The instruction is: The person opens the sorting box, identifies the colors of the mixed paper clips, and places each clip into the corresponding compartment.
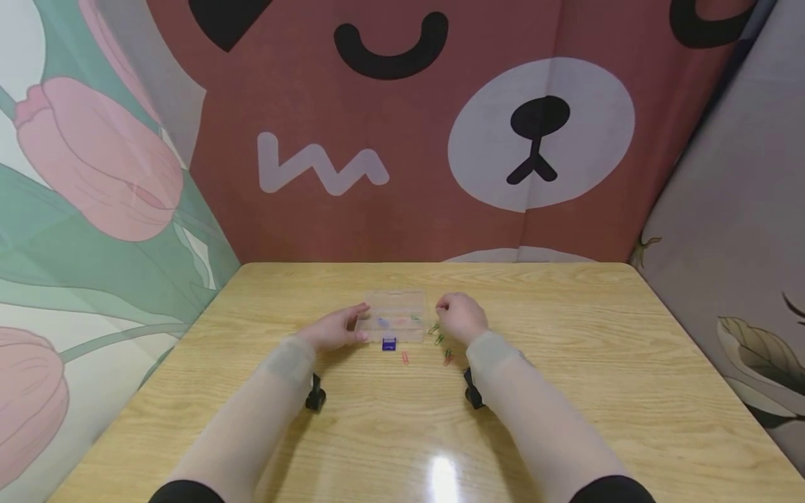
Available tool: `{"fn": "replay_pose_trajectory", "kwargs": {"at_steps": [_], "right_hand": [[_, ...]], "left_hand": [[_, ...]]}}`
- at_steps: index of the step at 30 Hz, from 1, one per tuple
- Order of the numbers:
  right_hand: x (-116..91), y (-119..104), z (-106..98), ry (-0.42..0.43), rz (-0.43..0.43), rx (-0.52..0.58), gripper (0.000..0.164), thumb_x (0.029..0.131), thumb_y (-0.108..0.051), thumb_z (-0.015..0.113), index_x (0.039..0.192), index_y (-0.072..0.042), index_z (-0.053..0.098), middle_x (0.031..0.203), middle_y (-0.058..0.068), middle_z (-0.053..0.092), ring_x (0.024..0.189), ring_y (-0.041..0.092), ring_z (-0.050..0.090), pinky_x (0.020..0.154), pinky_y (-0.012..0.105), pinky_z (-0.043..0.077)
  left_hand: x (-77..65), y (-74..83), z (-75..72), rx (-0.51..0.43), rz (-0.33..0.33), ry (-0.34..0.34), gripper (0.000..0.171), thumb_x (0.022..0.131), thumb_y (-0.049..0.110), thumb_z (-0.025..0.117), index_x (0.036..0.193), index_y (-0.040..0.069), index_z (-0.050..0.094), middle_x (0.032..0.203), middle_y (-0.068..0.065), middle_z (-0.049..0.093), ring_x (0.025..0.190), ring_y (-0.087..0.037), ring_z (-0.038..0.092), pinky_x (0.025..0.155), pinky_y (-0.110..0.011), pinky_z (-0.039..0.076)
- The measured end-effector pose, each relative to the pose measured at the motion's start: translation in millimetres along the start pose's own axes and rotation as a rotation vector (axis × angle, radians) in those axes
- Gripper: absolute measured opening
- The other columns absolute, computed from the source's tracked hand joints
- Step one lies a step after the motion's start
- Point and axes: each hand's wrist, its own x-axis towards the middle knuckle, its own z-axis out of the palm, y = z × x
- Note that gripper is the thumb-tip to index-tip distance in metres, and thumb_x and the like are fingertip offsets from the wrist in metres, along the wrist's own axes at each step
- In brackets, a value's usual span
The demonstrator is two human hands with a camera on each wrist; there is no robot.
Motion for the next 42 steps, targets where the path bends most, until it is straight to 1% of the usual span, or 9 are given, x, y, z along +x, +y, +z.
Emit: {"fn": "replay_pose_trajectory", "kwargs": {"at_steps": [11,18,22,24,27,31,34,38,42], "right_hand": [[-8,23,-8,-0.002,0.057,0.025,0.02,0.098,-0.015,0.055,0.104,-0.002,0.068,0.106,0.015,0.065,0.092,0.027,0.058,0.083,0.045,0.048],[-16,34,-14,-0.037,0.058,0.056,0.016,0.096,-0.016,0.059,0.099,-0.003,0.068,0.097,0.01,0.065,0.081,0.023,0.055,0.074,0.039,0.047],[-22,42,-18,-0.111,0.041,0.089,0.012,0.094,-0.017,0.063,0.095,-0.006,0.07,0.092,0.004,0.065,0.079,0.019,0.053,0.073,0.035,0.045],[-25,46,-20,-0.172,0.042,0.118,0.011,0.093,-0.018,0.066,0.093,-0.008,0.07,0.092,0.003,0.065,0.08,0.018,0.052,0.073,0.033,0.043],[-31,51,-24,-0.276,0.073,0.191,0.008,0.089,-0.016,0.07,0.091,-0.009,0.07,0.092,0.002,0.064,0.081,0.018,0.051,0.072,0.032,0.042],[-38,55,-28,-0.396,0.079,0.281,0.009,0.082,-0.01,0.076,0.087,-0.006,0.069,0.085,0.003,0.063,0.077,0.017,0.051,0.07,0.03,0.043],[-41,57,-31,-0.467,0.046,0.309,0.014,0.078,-0.006,0.079,0.085,-0.002,0.068,0.078,0.002,0.062,0.072,0.016,0.051,0.066,0.028,0.044],[-43,56,-32,-0.5,0.037,0.29,0.018,0.075,-0.006,0.082,0.083,-0.003,0.067,0.075,0.001,0.06,0.071,0.015,0.049,0.065,0.028,0.043],[-44,54,-30,-0.493,0.042,0.243,0.018,0.075,-0.008,0.082,0.081,-0.005,0.066,0.076,0.001,0.057,0.072,0.016,0.048,0.066,0.03,0.042]], "left_hand": [[-1.2,0.5,0.2,-0.023,-0.001,0.001,0.07,0.093,0.032,0.064,0.153,0.019,0.03,0.156,-0.001,0.028,0.143,-0.025,0.023,0.116,-0.043,0.02],[-0.5,-0.3,0.7,-0.004,-0.011,0.003,0.071,0.093,0.035,0.064,0.153,0.021,0.03,0.156,0.0,0.029,0.143,-0.025,0.024,0.116,-0.042,0.02],[-0.5,-0.1,0.6,-0.005,-0.003,0.003,0.07,0.093,0.034,0.064,0.153,0.02,0.03,0.156,-0.001,0.029,0.143,-0.026,0.025,0.116,-0.043,0.02],[-0.4,0.0,0.5,-0.01,0.003,0.004,0.07,0.093,0.033,0.064,0.153,0.019,0.03,0.156,-0.003,0.029,0.143,-0.027,0.025,0.116,-0.043,0.021],[0.1,0.1,0.5,-0.008,0.002,0.003,0.071,0.093,0.034,0.064,0.153,0.02,0.03,0.156,-0.002,0.028,0.143,-0.026,0.024,0.116,-0.043,0.021],[1.2,-0.8,0.6,-0.002,-0.002,0.003,0.071,0.093,0.034,0.065,0.153,0.02,0.03,0.156,-0.001,0.028,0.143,-0.025,0.024,0.116,-0.043,0.021],[2.3,-1.9,1.2,-0.003,-0.006,0.005,0.071,0.092,0.035,0.065,0.153,0.021,0.03,0.156,-0.001,0.029,0.143,-0.025,0.025,0.116,-0.043,0.021],[3.1,-2.8,2.2,-0.01,-0.007,0.005,0.072,0.092,0.035,0.065,0.153,0.022,0.03,0.156,-0.001,0.029,0.143,-0.025,0.025,0.116,-0.043,0.02],[2.7,-2.1,2.2,-0.013,-0.006,0.001,0.071,0.092,0.035,0.065,0.153,0.022,0.03,0.156,-0.001,0.028,0.143,-0.026,0.024,0.116,-0.043,0.02]]}}
